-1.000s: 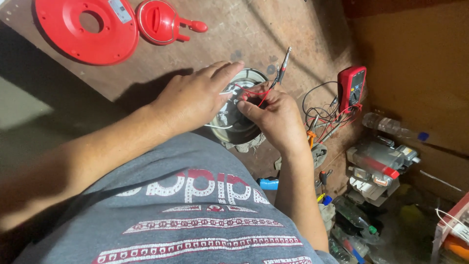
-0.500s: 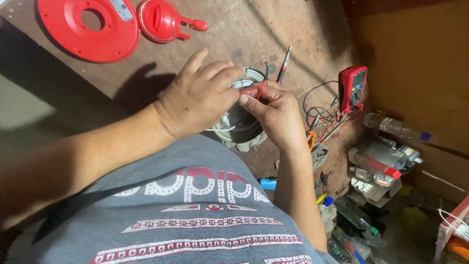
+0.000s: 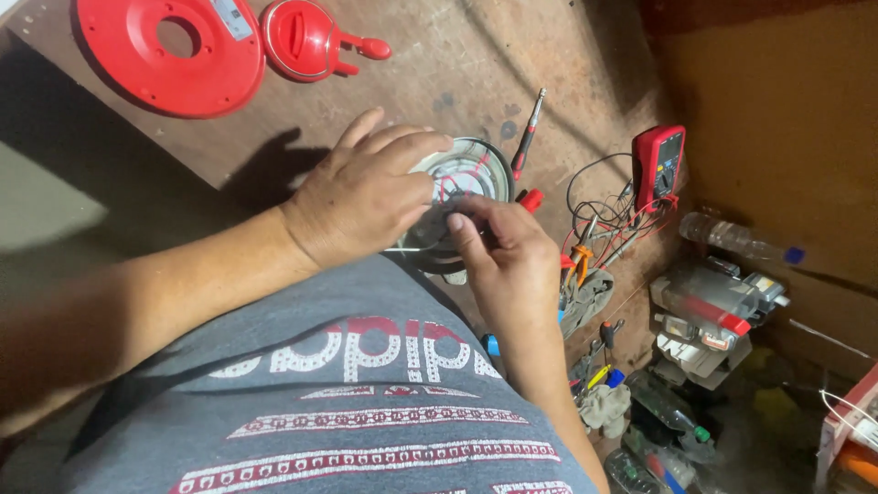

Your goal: The person disassembles a red electric kettle, removes the base and lid, then uses pliers to strip and adjust wires connected to the heating element. They reposition the element and continue manipulating the wiring inside the kettle's base.

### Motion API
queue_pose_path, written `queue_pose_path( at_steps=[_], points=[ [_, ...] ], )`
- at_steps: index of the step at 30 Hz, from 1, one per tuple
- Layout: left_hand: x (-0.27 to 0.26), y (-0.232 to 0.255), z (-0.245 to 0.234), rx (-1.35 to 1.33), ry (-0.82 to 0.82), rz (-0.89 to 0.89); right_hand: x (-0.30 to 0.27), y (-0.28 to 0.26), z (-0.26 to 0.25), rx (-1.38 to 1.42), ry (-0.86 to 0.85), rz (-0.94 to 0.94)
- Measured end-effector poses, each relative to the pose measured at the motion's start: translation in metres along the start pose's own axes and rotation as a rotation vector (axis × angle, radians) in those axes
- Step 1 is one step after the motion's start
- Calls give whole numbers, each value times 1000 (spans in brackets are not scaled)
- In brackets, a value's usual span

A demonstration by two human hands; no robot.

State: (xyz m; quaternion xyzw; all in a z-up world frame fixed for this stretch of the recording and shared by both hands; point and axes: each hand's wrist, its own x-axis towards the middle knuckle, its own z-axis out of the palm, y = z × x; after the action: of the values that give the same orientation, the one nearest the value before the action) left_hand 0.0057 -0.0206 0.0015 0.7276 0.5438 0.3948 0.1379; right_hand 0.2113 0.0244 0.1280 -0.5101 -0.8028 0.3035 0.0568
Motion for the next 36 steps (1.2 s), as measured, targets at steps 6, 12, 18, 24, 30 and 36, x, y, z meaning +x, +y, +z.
queue_pose_path(
  at_steps=[6, 12, 18, 24, 30, 36],
  points=[
    [2, -6, -1, 75, 143, 290, 2, 12, 18, -58, -35, 63],
    [0, -10, -4, 61, 58, 278, 23, -2, 3, 50, -227, 325],
    [-12, -20, 14, -265, -96, -3, 39, -14, -12, -115, -317, 308],
    [-17, -24, 17, -147, -86, -111, 47, -19, -18, -213, -398, 282],
    [-10, -22, 15, -169, -117, -203, 39, 6, -3, -53, -346, 390],
    [-10, -19, 17, -105, -124, -196, 32, 6, -4, -196, -329, 216]
  ],
)
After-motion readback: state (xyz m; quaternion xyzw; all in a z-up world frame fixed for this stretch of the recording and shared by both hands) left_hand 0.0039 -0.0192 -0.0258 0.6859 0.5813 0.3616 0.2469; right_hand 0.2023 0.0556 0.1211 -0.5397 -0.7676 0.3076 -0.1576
